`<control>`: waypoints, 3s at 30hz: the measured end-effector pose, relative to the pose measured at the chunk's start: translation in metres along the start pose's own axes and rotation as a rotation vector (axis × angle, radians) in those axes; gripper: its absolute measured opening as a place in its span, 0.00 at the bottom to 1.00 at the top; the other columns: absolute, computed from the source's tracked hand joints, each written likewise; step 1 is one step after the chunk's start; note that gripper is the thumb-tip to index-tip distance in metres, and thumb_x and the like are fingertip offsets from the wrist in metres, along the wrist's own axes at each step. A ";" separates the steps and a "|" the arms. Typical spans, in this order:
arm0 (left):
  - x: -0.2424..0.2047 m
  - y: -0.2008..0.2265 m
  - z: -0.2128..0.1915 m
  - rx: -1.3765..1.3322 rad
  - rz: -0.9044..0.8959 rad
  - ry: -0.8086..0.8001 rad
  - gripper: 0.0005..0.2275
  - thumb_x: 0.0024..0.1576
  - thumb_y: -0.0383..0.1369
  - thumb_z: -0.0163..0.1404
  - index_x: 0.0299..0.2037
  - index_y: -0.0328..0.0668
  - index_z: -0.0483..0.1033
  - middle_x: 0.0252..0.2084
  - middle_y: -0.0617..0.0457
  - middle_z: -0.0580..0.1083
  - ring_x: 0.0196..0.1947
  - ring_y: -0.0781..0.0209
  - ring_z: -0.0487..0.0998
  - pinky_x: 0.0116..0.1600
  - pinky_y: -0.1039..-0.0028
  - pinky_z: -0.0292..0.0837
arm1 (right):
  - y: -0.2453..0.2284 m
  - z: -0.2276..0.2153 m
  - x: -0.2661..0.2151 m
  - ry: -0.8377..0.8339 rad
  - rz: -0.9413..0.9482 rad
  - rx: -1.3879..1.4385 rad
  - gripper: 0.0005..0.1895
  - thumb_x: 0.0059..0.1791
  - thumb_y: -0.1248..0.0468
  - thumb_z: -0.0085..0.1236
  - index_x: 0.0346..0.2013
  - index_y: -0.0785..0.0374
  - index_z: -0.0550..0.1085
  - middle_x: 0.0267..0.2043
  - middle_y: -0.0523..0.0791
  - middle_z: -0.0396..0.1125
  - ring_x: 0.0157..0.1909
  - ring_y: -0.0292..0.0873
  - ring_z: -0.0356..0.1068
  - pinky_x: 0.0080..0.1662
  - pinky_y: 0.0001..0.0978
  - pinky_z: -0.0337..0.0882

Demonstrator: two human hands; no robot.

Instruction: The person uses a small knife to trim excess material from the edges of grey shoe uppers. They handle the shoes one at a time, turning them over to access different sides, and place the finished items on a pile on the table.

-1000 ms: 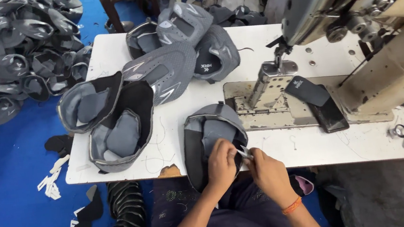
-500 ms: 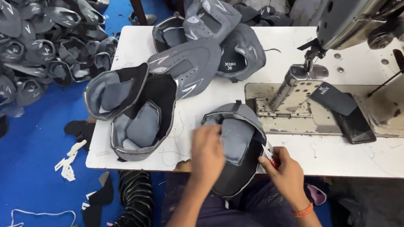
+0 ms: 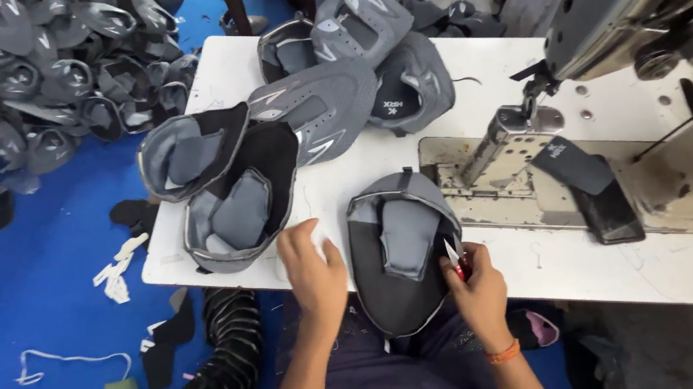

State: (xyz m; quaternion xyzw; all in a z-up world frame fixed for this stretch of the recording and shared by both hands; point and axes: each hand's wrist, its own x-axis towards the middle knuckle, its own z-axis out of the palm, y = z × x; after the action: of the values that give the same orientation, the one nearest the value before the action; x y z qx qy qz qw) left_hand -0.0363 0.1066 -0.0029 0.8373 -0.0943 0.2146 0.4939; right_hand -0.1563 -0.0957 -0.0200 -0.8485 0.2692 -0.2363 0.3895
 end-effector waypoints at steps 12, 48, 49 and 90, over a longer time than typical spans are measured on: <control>-0.014 -0.022 0.046 -0.448 0.270 -0.869 0.09 0.51 0.19 0.55 0.36 0.44 0.83 0.40 0.53 0.79 0.49 0.56 0.79 0.54 0.68 0.75 | 0.050 0.012 0.020 0.066 0.010 0.220 0.13 0.54 0.62 0.56 0.50 0.64 0.69 0.28 0.47 0.68 0.31 0.42 0.66 0.36 0.38 0.69; 0.266 -0.159 -0.151 -0.656 0.210 0.391 0.08 0.69 0.33 0.44 0.37 0.43 0.67 0.36 0.55 0.65 0.37 0.61 0.66 0.45 0.66 0.66 | 0.371 0.050 0.121 -0.336 -0.116 1.121 0.14 0.68 0.58 0.36 0.55 0.65 0.68 0.30 0.56 0.71 0.24 0.44 0.64 0.33 0.49 0.72; 0.233 -0.132 -0.148 -0.423 0.156 0.291 0.07 0.68 0.34 0.45 0.45 0.38 0.68 0.40 0.48 0.69 0.41 0.53 0.71 0.47 0.62 0.68 | 0.346 0.047 0.115 -0.359 -0.131 1.176 0.14 0.66 0.58 0.36 0.56 0.64 0.69 0.32 0.54 0.71 0.24 0.44 0.65 0.30 0.48 0.72; -0.022 -0.082 -0.180 -0.939 -0.739 -0.101 0.19 0.58 0.31 0.54 0.58 0.29 0.73 0.52 0.48 0.78 0.50 0.59 0.77 0.57 0.69 0.70 | -0.156 0.080 0.016 -0.512 -0.651 -0.235 0.18 0.52 0.56 0.52 0.46 0.68 0.67 0.38 0.57 0.73 0.35 0.61 0.74 0.36 0.50 0.72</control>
State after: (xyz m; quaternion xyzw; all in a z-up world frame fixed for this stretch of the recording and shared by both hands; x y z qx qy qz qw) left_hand -0.0734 0.3024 -0.0014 0.5159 0.0951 -0.0762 0.8480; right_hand -0.0525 0.0226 0.0594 -0.9591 -0.0926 -0.0965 0.2496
